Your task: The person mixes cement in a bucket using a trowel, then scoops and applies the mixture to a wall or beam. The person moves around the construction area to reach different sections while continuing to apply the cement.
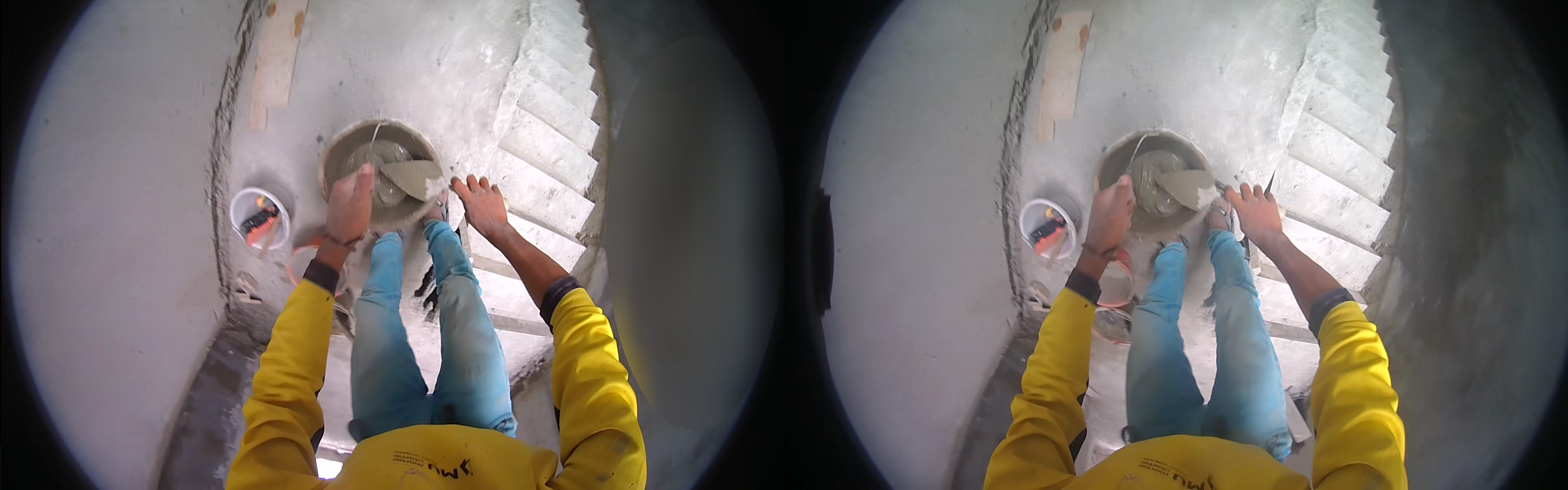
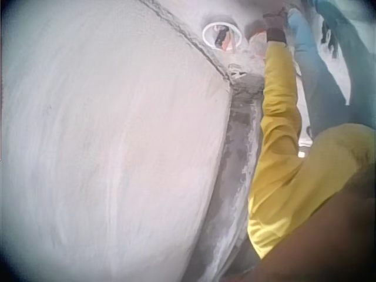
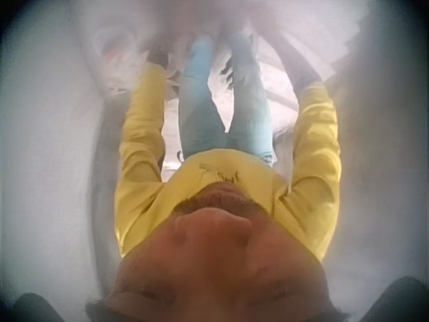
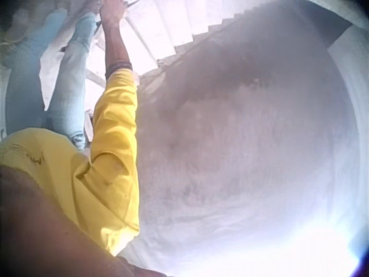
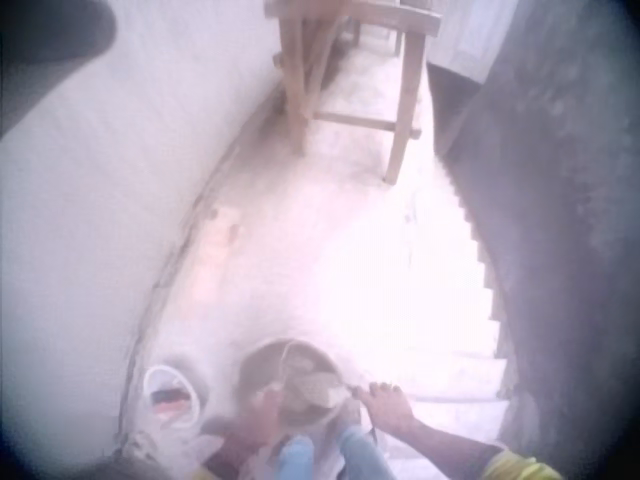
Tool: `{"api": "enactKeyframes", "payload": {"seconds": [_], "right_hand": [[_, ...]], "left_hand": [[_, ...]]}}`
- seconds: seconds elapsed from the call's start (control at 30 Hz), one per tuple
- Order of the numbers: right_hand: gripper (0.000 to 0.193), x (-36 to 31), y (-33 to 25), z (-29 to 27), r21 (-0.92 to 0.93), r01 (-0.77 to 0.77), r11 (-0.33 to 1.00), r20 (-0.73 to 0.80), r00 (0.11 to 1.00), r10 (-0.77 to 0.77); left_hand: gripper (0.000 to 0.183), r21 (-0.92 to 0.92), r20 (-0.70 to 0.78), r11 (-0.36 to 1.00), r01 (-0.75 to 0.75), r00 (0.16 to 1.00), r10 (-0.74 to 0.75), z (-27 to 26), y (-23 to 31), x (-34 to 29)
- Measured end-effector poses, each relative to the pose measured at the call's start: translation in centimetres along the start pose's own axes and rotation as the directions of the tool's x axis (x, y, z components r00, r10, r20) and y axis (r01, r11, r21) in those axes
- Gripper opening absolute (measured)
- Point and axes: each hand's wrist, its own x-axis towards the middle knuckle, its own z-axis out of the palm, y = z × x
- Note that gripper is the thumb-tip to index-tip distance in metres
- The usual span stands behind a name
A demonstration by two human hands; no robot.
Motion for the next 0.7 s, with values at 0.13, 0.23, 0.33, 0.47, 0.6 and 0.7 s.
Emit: {"api": "enactKeyframes", "payload": {"seconds": [0.13,0.23,0.33,0.47,0.6,0.7], "right_hand": [[0.047,-5.8,-3.2,-7.9,0.035,-0.004,0.999,0.053,0.999,0.002],[0.061,-9.8,-5.9,-17.2,0.087,0.008,0.996,-0.071,0.997,-0.002],[0.051,-14.3,-8.1,-26.9,0.211,-0.087,0.974,-0.267,0.953,0.143],[0.047,-19.5,-9.5,-32.6,0.132,-0.156,0.979,-0.364,0.911,0.194],[0.043,-22.3,-9.4,-34.7,0.147,-0.126,0.981,-0.444,0.878,0.179],[0.040,-25.0,-8.1,-34.8,0.141,-0.133,0.981,-0.530,0.827,0.188]], "left_hand": [[0.044,-0.183,0.016,0.977,0.106,0.994,-0.104,-3.8,10.4,-7.4],[0.047,-0.233,0.028,0.972,0.009,1.000,-0.003,-7.0,19.5,-13.5],[0.045,-0.352,0.047,0.935,-0.034,0.997,0.054,-8.5,28.5,-20.7],[0.044,-0.464,0.108,0.879,-0.108,0.978,0.178,-8.8,34.8,-26.7],[0.044,-0.462,0.241,0.875,-0.148,0.928,0.285,-9.8,39.7,-28.9],[0.042,-0.456,0.307,0.874,-0.170,0.891,0.334,-9.8,42.0,-31.1]]}}
